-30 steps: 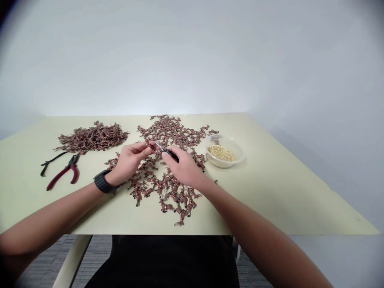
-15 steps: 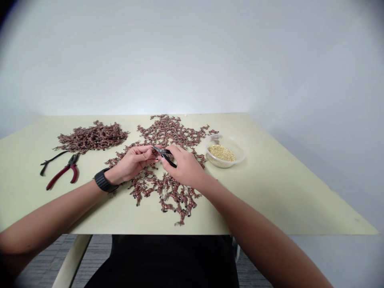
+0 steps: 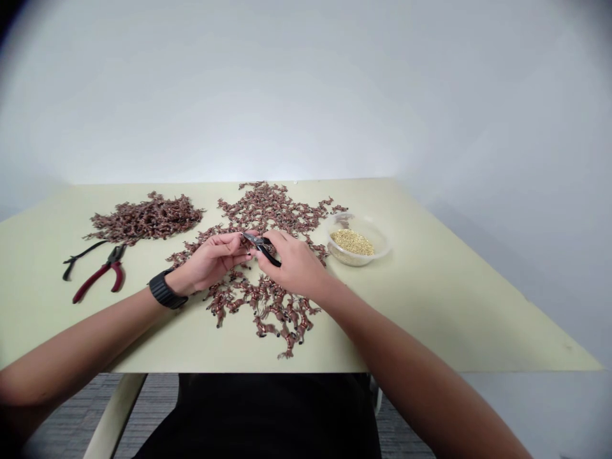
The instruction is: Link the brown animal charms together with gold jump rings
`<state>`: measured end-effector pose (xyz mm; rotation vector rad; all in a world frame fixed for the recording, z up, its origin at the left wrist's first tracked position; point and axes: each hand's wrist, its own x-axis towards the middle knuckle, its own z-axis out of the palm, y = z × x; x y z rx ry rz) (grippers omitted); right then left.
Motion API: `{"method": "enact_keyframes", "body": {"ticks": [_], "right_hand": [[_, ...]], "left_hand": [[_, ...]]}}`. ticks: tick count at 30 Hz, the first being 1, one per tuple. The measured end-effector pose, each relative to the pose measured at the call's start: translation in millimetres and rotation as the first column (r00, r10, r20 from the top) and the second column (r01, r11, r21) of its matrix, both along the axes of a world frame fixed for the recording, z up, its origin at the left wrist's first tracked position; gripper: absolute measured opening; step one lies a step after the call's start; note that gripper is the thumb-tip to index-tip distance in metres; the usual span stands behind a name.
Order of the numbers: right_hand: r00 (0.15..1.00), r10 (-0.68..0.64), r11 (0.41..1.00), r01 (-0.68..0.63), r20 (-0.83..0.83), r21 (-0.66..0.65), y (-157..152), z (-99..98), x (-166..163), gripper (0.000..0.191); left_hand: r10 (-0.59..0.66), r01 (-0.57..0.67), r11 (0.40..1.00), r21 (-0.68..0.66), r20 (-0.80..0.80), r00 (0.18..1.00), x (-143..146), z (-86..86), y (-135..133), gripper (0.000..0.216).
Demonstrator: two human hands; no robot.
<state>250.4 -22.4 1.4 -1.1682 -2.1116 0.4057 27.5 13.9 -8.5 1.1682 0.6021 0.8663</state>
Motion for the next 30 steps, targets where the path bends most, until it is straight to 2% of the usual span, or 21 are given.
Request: {"method": "enact_keyframes", "body": {"ticks": [4,7,9,11,12,14,16,17,20,22,24,26,28,30], "right_hand": [[0.999,-0.017,0.999,0.016,-0.029,-0.036,-4,-0.1,-5,0.021],[0.995,-0.037,0.984,0.019,-0.098,-0.176,-8,-1.8,-13,0.021],[0.980,-0.046,0.963,-0.008,-0.193,-0.271,-10,-2.7,-19,0.024],[0.945,-0.059,0.916,-0.077,-0.321,-0.395,-13,-2.2,-24,0.028],[0.916,-0.072,0.867,-0.139,-0.395,-0.478,-14,-1.4,-26,0.030],[0.832,-0.119,0.712,-0.309,-0.542,-0.631,-15,1.3,-27,0.033],[0.736,-0.191,0.536,-0.477,-0.650,-0.697,-16,4.6,-25,0.034],[0.696,-0.222,0.465,-0.539,-0.682,-0.702,-15,6.3,-24,0.034],[0.643,-0.270,0.333,-0.636,-0.717,-0.696,-13,10.0,-19,0.033],[0.635,-0.271,0.294,-0.661,-0.723,-0.691,-11,10.8,-17,0.033],[0.635,-0.265,0.321,-0.652,-0.726,-0.687,-10,9.9,-16,0.034],[0.661,-0.245,0.423,-0.586,-0.709,-0.691,-9,7.6,-16,0.035],[0.736,-0.198,0.606,-0.428,-0.648,-0.671,-9,4.5,-17,0.035],[0.841,-0.142,0.805,-0.209,-0.522,-0.555,-7,1.3,-17,0.033]], "left_hand": [[0.065,-0.064,0.996,0.065,0.001,0.998,4,-0.7,-3,0.027],[0.233,-0.218,0.956,0.196,-0.058,0.971,8,-3.3,-6,0.027],[0.369,-0.311,0.880,0.359,-0.104,0.924,11,-4.6,-8,0.029],[0.491,-0.360,0.752,0.551,-0.105,0.865,12,-5.2,-9,0.029],[0.533,-0.361,0.687,0.631,-0.099,0.841,12,-5.4,-9,0.029],[0.577,-0.331,0.585,0.740,-0.094,0.811,10,-6.0,-7,0.031],[0.587,-0.267,0.521,0.811,-0.114,0.801,4,-7.1,-2,0.036],[0.589,-0.228,0.484,0.845,-0.122,0.799,1,-7.7,1,0.038],[0.591,-0.088,0.348,0.933,-0.145,0.794,-11,-8.7,11,0.040],[0.577,-0.019,0.304,0.952,-0.168,0.799,-14,-8.2,15,0.041],[0.577,-0.054,0.332,0.942,-0.157,0.802,-13,-7.2,15,0.040],[0.587,-0.168,0.444,0.880,-0.144,0.797,-8,-5.7,11,0.038],[0.557,-0.276,0.613,0.740,-0.158,0.816,-2,-3.9,8,0.038],[0.472,-0.321,0.770,0.552,-0.153,0.868,1,-2.2,6,0.040]]}}
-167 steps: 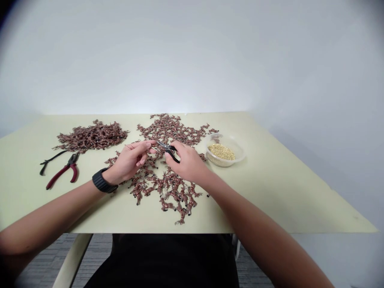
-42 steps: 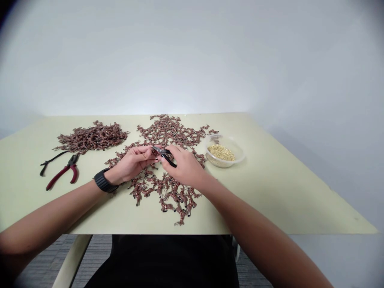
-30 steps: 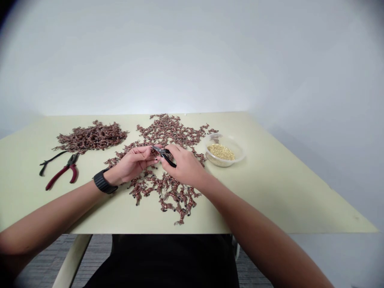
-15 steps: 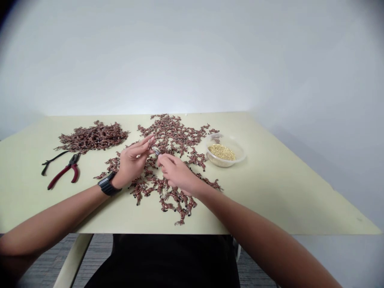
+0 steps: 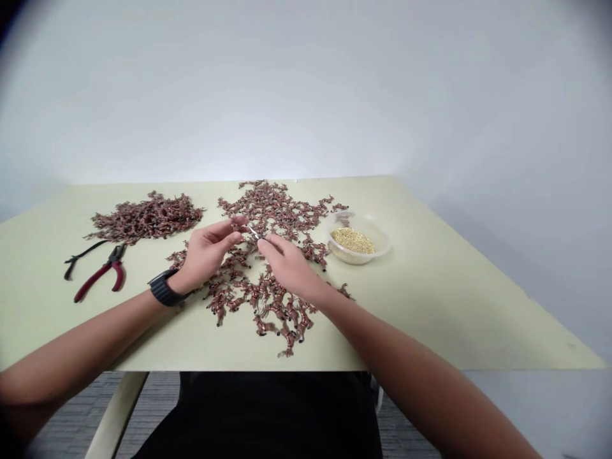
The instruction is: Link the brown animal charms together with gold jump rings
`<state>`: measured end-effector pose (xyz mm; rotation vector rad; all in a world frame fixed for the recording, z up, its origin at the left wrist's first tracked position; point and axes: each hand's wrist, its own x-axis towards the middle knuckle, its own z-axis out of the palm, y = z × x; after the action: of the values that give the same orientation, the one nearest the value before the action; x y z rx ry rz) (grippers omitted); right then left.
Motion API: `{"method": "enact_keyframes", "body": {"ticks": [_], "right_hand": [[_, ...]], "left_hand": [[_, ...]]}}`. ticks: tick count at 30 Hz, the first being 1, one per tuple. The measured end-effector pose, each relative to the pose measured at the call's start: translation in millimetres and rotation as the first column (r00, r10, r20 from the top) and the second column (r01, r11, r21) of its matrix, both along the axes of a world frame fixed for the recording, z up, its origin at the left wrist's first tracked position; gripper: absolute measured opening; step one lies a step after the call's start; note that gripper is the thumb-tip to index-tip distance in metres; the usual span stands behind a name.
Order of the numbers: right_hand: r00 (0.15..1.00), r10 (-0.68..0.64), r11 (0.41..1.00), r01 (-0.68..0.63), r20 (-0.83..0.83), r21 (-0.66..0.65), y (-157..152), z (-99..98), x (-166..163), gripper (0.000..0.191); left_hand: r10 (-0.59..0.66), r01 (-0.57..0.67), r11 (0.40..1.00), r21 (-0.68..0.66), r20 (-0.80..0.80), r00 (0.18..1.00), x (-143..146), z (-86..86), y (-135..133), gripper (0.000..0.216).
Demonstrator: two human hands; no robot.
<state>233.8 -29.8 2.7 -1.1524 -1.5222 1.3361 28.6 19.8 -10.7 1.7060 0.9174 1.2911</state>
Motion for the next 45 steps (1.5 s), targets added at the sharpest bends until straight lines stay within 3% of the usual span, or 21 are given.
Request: {"method": "enact_keyframes", "body": {"ticks": [3,8,14,20,27,31,33,35,37,39,41,42,45], "right_hand": [[0.955,-0.151,0.948,0.066,0.257,0.311,2,-4.2,2,0.028],[0.879,-0.251,0.881,0.034,0.405,0.472,4,-7.6,4,0.023],[0.861,-0.243,0.873,-0.006,0.446,0.488,6,-7.3,6,0.023],[0.859,-0.228,0.872,-0.028,0.458,0.488,7,-9.3,6,0.022],[0.871,-0.200,0.875,-0.047,0.449,0.481,5,-7.8,7,0.022],[0.923,-0.130,0.928,-0.015,0.362,0.371,1,-7.8,2,0.024],[0.970,-0.045,0.978,-0.006,0.240,0.207,-2,-7.2,-2,0.029],[0.997,0.069,0.997,-0.067,0.045,-0.042,-4,-4.7,-3,0.033],[0.972,0.157,0.940,-0.201,-0.174,-0.275,-3,-0.4,-1,0.036],[0.929,0.196,0.862,-0.316,-0.315,-0.396,-2,4.2,2,0.036],[0.913,0.219,0.827,-0.361,-0.345,-0.430,1,7.2,6,0.036],[0.916,0.224,0.830,-0.358,-0.331,-0.428,1,7.7,7,0.037],[0.960,0.196,0.911,-0.253,-0.200,-0.326,2,5.6,7,0.038]], "left_hand": [[-0.101,0.144,0.964,-0.225,0.193,0.976,1,0.5,1,0.035],[-0.189,0.330,0.859,-0.390,0.358,0.914,0,-2.3,2,0.021],[-0.198,0.372,0.833,-0.411,0.406,0.892,0,-3.6,1,0.019],[-0.182,0.366,0.836,-0.409,0.422,0.888,1,-1.7,0,0.048],[-0.188,0.346,0.855,-0.387,0.390,0.901,1,-1.1,-1,0.055],[-0.150,0.241,0.926,-0.291,0.303,0.941,5,-3.6,-5,0.063],[-0.100,0.136,0.976,-0.171,0.207,0.973,6,-6.3,-6,0.061],[-0.014,0.011,0.999,0.049,0.062,0.998,3,-8.6,-4,0.050],[0.081,-0.034,0.942,0.335,-0.126,0.989,-5,-9.1,0,0.041],[0.108,0.092,0.843,0.530,-0.334,0.936,-13,-7.7,6,0.046],[0.124,0.173,0.789,0.589,-0.430,0.894,-18,-5.7,9,0.049],[0.129,0.163,0.791,0.589,-0.421,0.898,-18,-4.8,10,0.048],[0.098,0.036,0.905,0.423,-0.292,0.951,-11,-2.9,7,0.044]]}}
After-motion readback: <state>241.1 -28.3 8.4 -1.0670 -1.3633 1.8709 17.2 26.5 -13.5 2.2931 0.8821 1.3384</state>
